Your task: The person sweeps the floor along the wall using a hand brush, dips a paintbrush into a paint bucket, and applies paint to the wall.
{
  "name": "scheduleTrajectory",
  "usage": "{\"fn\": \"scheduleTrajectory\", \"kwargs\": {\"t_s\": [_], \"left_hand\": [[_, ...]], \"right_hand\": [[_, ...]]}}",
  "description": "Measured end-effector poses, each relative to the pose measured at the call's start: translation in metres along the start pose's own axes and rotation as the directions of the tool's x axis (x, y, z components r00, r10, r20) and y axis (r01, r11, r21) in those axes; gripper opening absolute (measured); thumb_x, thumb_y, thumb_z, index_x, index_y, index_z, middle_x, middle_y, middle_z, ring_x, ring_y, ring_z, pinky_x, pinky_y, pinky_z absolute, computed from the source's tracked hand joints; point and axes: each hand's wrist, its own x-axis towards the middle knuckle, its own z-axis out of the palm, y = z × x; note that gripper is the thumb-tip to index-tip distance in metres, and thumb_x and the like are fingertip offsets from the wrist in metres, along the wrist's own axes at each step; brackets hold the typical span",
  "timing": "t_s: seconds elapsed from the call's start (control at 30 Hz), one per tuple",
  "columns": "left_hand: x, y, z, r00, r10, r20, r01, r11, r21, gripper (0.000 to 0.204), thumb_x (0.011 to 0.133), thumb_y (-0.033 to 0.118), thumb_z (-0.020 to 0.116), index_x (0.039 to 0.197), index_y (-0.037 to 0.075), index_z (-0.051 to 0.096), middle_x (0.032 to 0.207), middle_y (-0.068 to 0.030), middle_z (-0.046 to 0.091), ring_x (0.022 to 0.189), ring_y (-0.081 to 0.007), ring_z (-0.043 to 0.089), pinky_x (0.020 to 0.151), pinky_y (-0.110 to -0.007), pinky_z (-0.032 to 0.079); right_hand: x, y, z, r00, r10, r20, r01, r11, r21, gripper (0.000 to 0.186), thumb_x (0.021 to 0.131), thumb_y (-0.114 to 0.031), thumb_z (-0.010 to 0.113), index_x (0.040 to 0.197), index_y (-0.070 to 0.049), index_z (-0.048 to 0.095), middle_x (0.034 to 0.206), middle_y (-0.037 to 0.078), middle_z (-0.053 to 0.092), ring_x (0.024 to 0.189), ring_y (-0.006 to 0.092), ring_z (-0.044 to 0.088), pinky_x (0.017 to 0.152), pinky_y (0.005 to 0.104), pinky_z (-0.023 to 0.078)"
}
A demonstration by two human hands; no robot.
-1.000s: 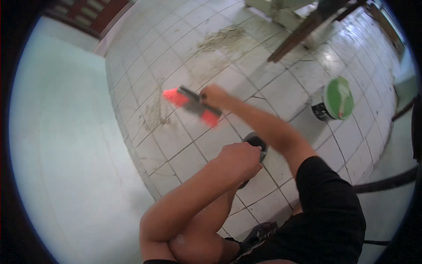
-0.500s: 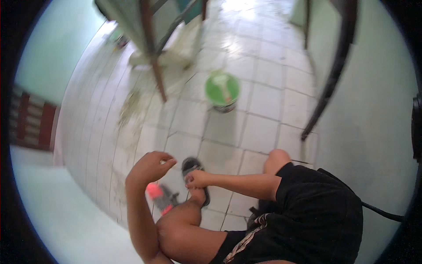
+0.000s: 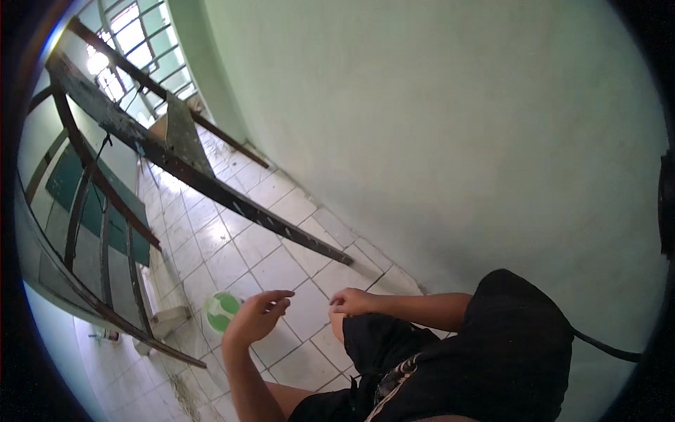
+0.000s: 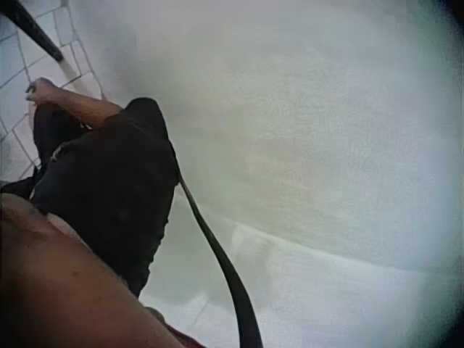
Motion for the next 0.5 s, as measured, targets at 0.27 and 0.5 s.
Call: {"fn": "scheduleTrajectory", "kwargs": {"t_s": [0.27,0.5], "left_hand": [[0.045,-0.191,0.07,0.987,-0.091,0.129,-0.017,0.753,0.657,0.041,0.085,0.037,0.051,0.106,0.003,0.062,0.106,-0.0161,0.062,0.096,-0.0336,0.059,0.086,-0.04,0.045],[0.063,-0.207,0.068,0.997,-0.072,0.035,0.056,0.936,0.347,0.03,0.078,0.031,0.062,0.101,0.012,0.067,0.1,-0.019,0.063,0.098,-0.0345,0.059,0.086,-0.041,0.047]], "right_hand": [[-0.136,0.068,0.002,0.942,0.128,-0.312,-0.202,0.955,-0.216,0.036,0.079,-0.027,0.064,0.107,-0.005,0.061,0.087,0.01,0.067,0.072,0.0182,0.064,0.071,0.0319,0.049],[-0.137,0.043,0.049,0.854,-0.207,-0.478,-0.114,0.822,-0.559,0.038,0.078,-0.031,0.063,0.107,-0.007,0.061,0.098,0.017,0.06,0.095,0.0332,0.057,0.085,0.0408,0.045]]}}
